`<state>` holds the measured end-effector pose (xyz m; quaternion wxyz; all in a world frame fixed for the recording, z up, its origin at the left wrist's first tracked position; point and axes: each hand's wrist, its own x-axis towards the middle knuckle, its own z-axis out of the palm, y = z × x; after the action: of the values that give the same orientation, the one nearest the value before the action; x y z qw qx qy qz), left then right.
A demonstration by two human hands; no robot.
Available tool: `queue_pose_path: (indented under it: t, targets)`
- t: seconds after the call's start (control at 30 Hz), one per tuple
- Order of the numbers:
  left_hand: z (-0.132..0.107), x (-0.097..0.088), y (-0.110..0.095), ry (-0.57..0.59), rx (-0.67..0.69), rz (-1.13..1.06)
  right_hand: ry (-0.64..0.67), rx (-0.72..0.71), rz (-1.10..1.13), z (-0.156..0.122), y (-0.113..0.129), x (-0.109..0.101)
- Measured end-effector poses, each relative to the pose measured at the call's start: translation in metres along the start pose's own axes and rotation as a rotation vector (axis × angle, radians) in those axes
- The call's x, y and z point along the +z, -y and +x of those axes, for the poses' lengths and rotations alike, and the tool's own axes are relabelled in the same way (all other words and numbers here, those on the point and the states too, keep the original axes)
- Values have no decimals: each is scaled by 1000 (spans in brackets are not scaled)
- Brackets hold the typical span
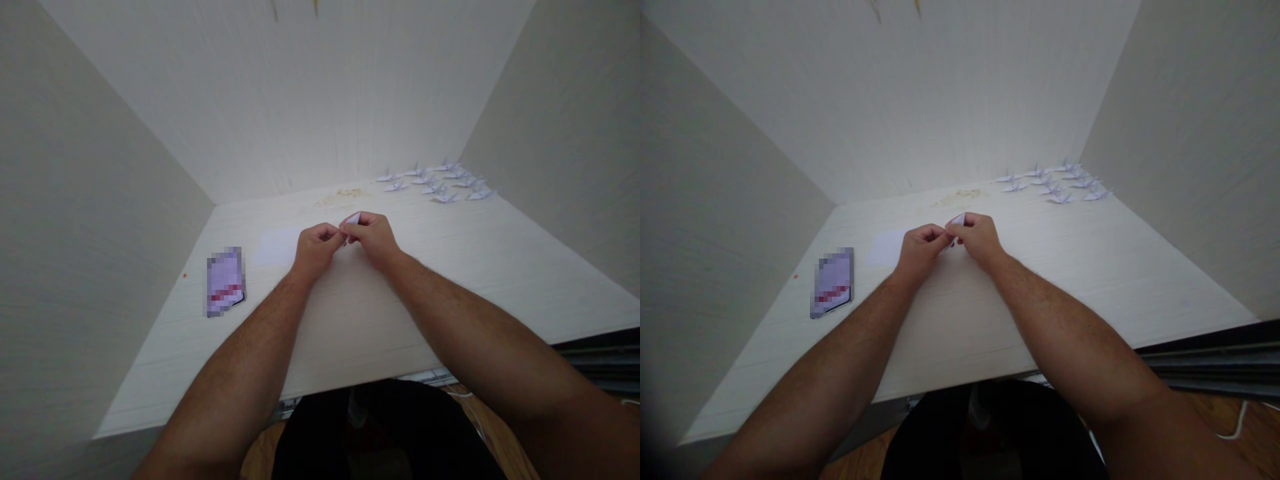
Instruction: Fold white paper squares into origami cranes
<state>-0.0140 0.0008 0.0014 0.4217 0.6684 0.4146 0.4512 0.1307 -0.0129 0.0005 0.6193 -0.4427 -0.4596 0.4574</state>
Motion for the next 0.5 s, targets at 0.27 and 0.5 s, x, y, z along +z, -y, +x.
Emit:
queue_pose_path:
  t: [0.27, 0.5]
  targets:
    - [1, 1, -2, -111, -21, 42, -58, -40, -103, 0, 0, 0]
    - [4, 2, 5, -232, -53, -50, -43, -116, -191, -2, -1, 3]
